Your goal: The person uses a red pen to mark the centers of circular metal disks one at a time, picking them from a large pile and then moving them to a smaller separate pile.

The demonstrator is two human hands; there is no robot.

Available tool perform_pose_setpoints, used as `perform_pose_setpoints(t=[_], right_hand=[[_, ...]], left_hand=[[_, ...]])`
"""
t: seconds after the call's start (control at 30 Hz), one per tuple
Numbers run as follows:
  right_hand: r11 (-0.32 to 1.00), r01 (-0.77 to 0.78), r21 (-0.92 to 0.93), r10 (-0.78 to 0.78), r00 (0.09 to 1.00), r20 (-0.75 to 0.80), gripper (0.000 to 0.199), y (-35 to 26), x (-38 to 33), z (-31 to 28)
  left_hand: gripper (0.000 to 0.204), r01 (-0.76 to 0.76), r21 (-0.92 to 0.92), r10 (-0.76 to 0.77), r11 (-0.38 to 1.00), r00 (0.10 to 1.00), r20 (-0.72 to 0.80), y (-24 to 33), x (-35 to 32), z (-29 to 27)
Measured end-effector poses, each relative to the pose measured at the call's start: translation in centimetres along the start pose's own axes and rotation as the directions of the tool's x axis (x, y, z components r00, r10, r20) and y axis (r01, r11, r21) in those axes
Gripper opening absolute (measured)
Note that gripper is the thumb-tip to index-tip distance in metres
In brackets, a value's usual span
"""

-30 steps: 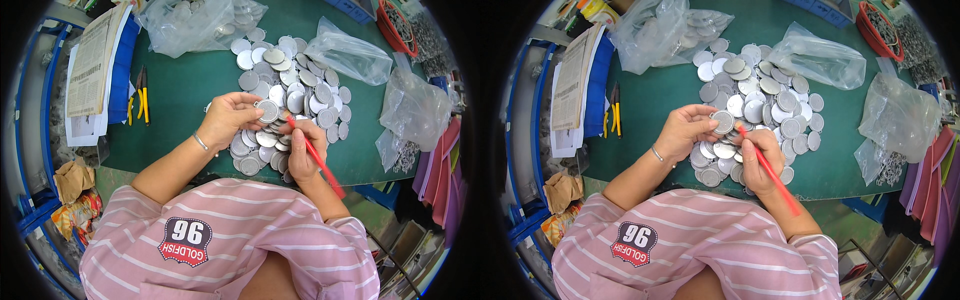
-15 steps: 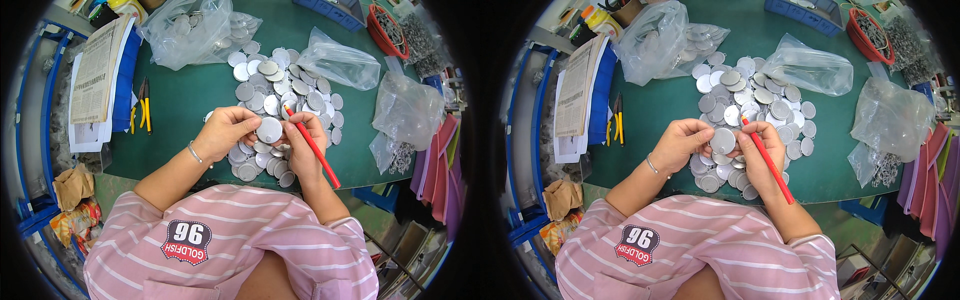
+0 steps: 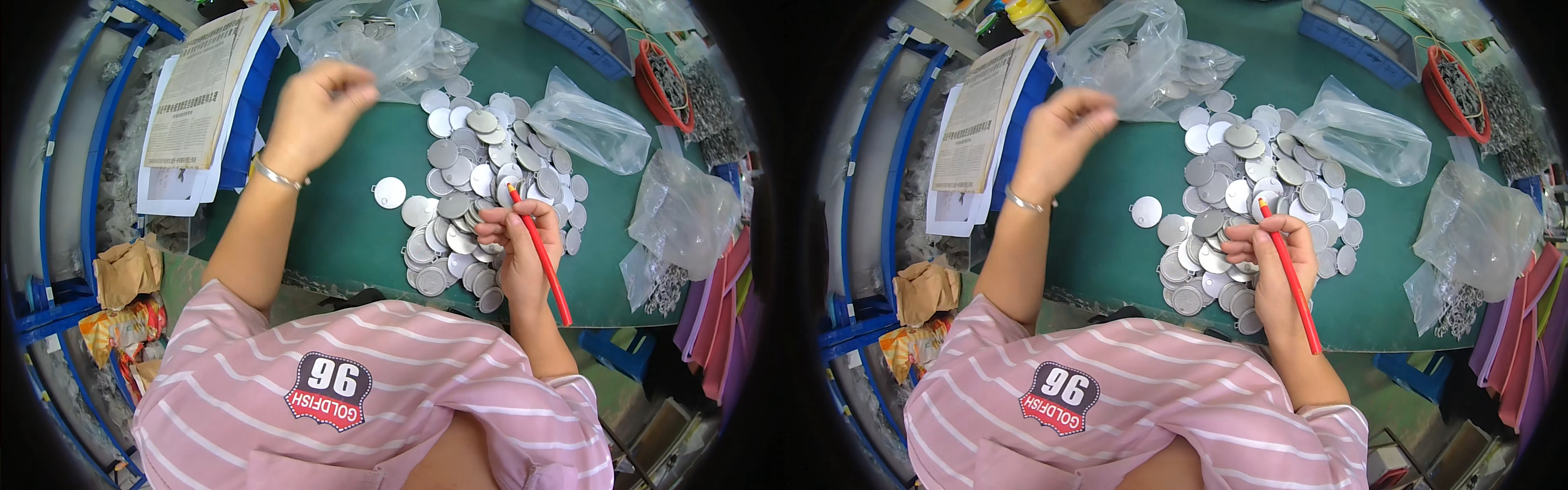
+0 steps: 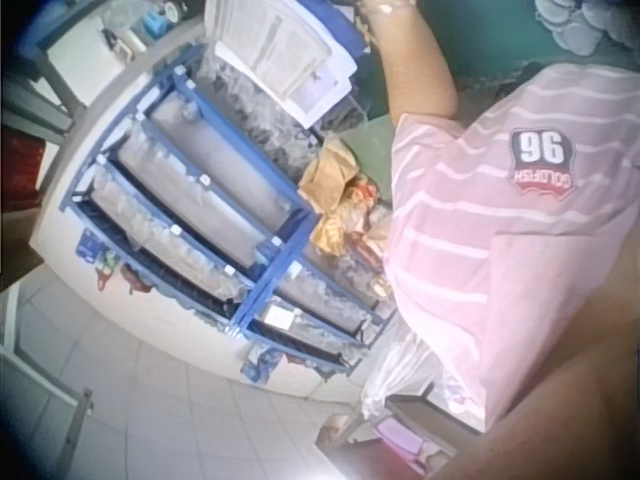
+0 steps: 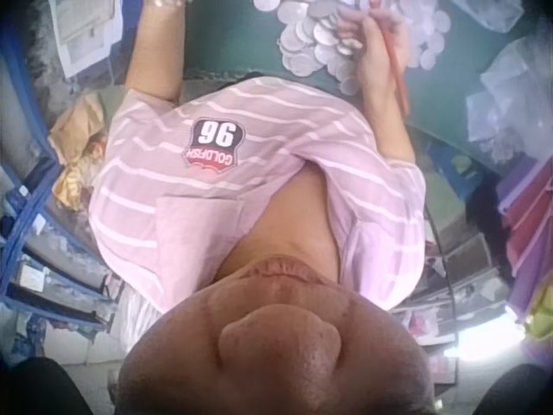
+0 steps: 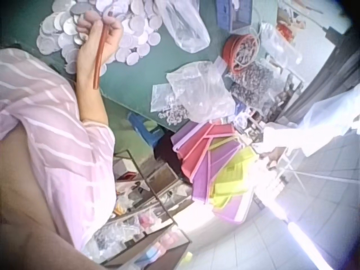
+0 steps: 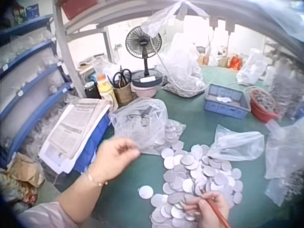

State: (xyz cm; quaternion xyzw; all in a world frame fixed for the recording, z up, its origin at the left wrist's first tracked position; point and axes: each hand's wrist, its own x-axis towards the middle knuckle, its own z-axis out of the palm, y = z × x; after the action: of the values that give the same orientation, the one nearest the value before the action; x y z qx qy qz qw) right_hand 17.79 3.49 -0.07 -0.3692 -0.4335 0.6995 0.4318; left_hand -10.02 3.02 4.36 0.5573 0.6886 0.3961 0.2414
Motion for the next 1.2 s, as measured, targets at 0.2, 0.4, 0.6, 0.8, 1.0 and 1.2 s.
perform_pose_setpoints(t=[0.2, 0.4, 0.6, 0.8, 1.0, 1.2], right_hand=[[1.0, 0.011, 0.003, -0.011, 0.999, 0.035, 0.009, 0.1, 0.1, 0.0], [0.998, -0.005, -0.062, 0.008, 0.999, 0.05, 0.01, -0.1, 0.3, 1.0], [0.989, -0.143, -0.043, 0.147, 0.982, 0.117, 0.015, -0.7, 0.8, 1.8], [0.996, -0.012, -0.09, 0.018, 0.997, 0.072, 0.014, -0.3, 0.7, 1.1], [0.778, 0.347, -0.524, -0.378, 0.924, 0.052, 0.023, 1.1, 0.2, -0.5], [0.889, 0.337, -0.309, -0.367, 0.929, -0.042, 0.012, 2.6, -1.0, -1.2]], left_hand=[[0.042, -0.198, 0.384, 0.077, 0.902, 0.949, 0.307, -2.2, -5.7, 4.5], [0.027, -0.27, 0.09, 0.243, 0.959, 0.941, 0.234, -0.6, -5.0, 4.9], [0.019, -0.574, -0.069, 0.574, 0.816, 0.819, -0.023, 2.5, -5.5, 7.4], [0.028, 0.415, -0.672, -0.18, 0.613, 0.902, 0.393, 3.2, -6.6, 9.5], [0.019, 0.541, -0.665, -0.345, 0.514, 0.841, 0.418, 2.1, -6.7, 11.1], [0.018, 0.605, -0.644, -0.378, 0.469, 0.796, 0.473, 1.0, -6.3, 11.3]])
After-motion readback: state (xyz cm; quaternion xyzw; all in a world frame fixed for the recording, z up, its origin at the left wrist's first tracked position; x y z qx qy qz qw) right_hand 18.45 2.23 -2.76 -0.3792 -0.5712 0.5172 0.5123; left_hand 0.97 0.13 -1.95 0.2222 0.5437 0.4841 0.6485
